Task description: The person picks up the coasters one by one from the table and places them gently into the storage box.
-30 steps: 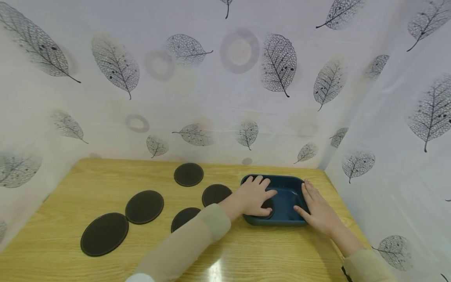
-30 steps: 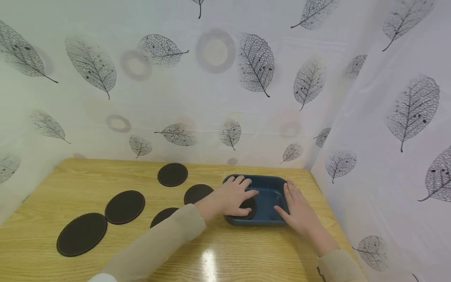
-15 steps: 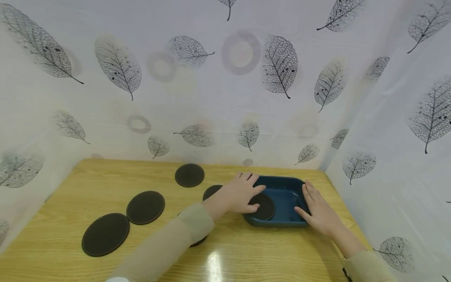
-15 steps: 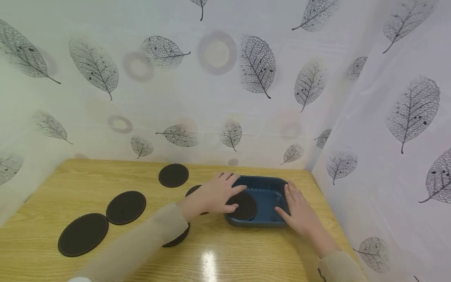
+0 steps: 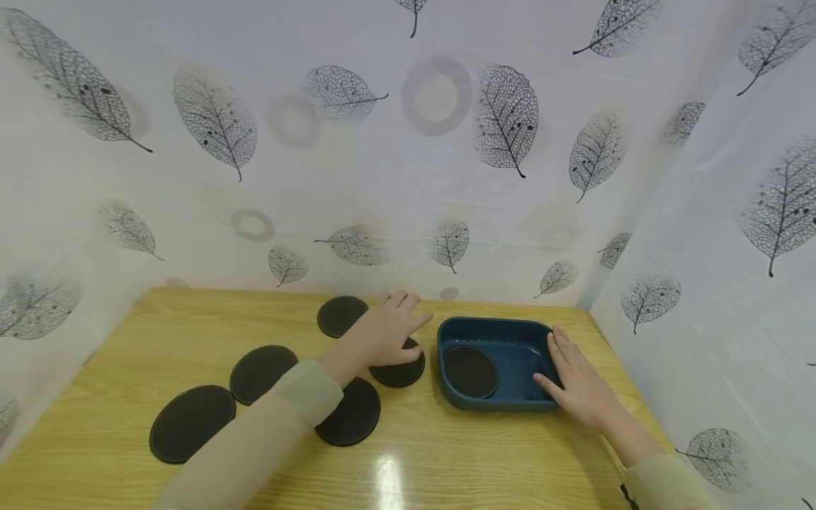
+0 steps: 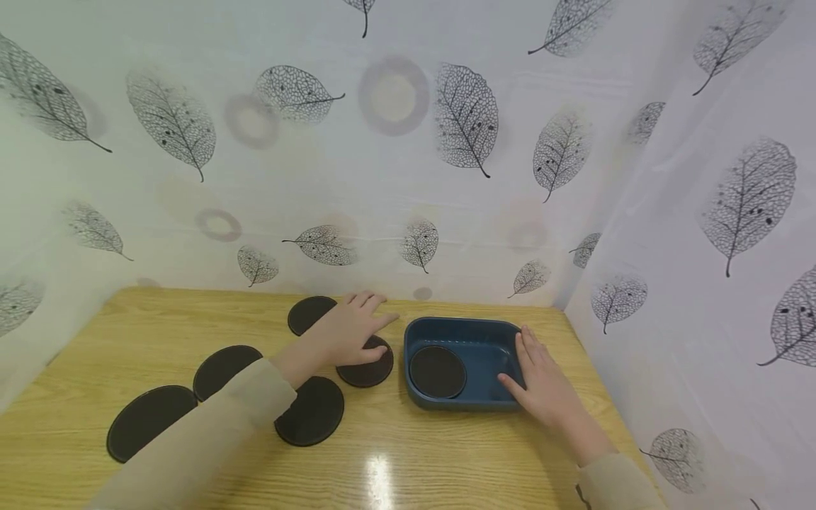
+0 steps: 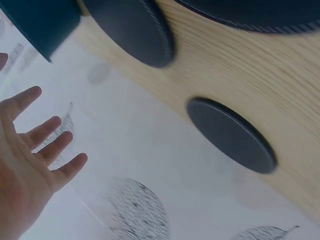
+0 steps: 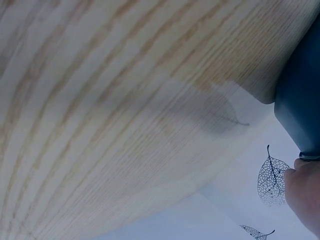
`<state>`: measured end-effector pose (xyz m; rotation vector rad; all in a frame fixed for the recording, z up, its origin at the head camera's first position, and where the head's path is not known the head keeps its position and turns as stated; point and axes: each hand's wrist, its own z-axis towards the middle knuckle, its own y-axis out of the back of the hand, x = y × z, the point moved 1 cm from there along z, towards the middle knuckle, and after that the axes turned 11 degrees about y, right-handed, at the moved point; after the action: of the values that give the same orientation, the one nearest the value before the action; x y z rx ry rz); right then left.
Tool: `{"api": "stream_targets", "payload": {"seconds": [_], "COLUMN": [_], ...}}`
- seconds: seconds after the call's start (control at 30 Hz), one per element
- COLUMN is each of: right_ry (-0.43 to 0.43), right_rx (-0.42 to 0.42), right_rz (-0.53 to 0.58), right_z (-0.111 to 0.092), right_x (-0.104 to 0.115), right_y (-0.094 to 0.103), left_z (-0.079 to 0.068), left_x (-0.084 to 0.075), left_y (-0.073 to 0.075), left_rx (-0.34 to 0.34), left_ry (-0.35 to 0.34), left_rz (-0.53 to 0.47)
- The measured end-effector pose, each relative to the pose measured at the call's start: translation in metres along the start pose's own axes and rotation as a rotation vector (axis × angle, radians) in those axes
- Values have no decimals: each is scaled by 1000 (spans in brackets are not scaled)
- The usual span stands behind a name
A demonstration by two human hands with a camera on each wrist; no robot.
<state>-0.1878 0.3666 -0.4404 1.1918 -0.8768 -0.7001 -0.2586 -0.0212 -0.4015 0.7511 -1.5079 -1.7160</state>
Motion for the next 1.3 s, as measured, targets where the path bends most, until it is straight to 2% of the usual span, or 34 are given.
{"api": "stream_targets", "payload": {"seconds": [0.23, 0.4, 0.53, 0.67, 0.77, 1.03, 1.3], "right_ry": [-11, -9, -6, -11, -15, -8, -10], "right_rx": [5, 2, -6, -2, 2, 0, 3], "right_rz": [-3, -10, -8, -1, 0, -12, -6], "right_z": [1, 1, 0, 0, -1, -2, -1], "right_x": [0, -1, -2, -2, -2, -4, 0], "right_y": [2, 2, 1, 1, 1, -1, -1], "left_z": [-6, -12, -17, -19, -19, -18, -15], "left_x": [30, 46, 57, 69, 78, 93, 98], "left_y": [-6, -8, -9, -17, -22, -37, -45], "left_rx": [29, 53, 56, 69, 77, 109, 135], "left_ry": [86, 147, 169, 186, 208, 253, 276], "left_rz": [12, -7, -7, 18, -2, -13, 7]}}
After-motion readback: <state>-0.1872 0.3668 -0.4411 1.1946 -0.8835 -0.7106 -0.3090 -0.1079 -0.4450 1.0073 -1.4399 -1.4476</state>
